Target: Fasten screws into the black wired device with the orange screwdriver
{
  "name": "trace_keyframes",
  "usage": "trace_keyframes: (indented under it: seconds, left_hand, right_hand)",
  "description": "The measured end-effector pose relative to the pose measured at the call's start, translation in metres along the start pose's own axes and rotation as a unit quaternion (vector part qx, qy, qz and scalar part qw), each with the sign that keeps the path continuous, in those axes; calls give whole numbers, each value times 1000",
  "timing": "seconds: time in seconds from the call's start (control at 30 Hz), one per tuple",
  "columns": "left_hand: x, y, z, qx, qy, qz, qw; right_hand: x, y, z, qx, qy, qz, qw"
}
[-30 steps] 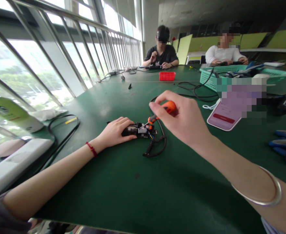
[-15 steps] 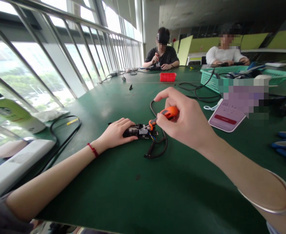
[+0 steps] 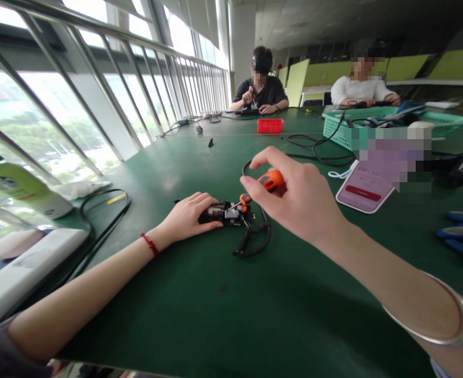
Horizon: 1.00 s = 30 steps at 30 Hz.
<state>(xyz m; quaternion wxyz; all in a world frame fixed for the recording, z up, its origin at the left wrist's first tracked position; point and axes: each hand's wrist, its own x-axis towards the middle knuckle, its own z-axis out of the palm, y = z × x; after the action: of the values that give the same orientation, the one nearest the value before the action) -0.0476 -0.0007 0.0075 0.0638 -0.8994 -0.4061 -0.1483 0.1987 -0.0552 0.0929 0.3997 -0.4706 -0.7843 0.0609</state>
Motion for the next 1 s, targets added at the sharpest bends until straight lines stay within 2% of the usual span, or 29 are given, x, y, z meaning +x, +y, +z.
trace_keyframes:
  seconds: [0.07,0.23,0.4,0.53,0.7,0.87,1.0]
  left_hand:
    - [0,0,0,0,1,0,1000]
    - [0,-1,1,-3,2,1,1000]
    - [0,0,0,1,0,0,1000]
    - [0,0,0,3,-4,0,1000]
    - [0,0,0,0,-3,-2,1000]
    - [0,0,1,-2,-5,0,1000]
    - [0,0,0,2,-7,-2,1000]
  right_hand:
    - [0,0,1,-12,5,-1,1000]
    - [0,-2,1,45,4,-3,999]
    - [-1,-3,-1,0,9,2,1000]
    - [-1,-3,0,61,0,-1,998]
    - [-1,-3,0,9,-18,12,1000]
    - [-1,-3,1,64,2,1,998]
    - [-1,-4,1,11,-4,21,1000]
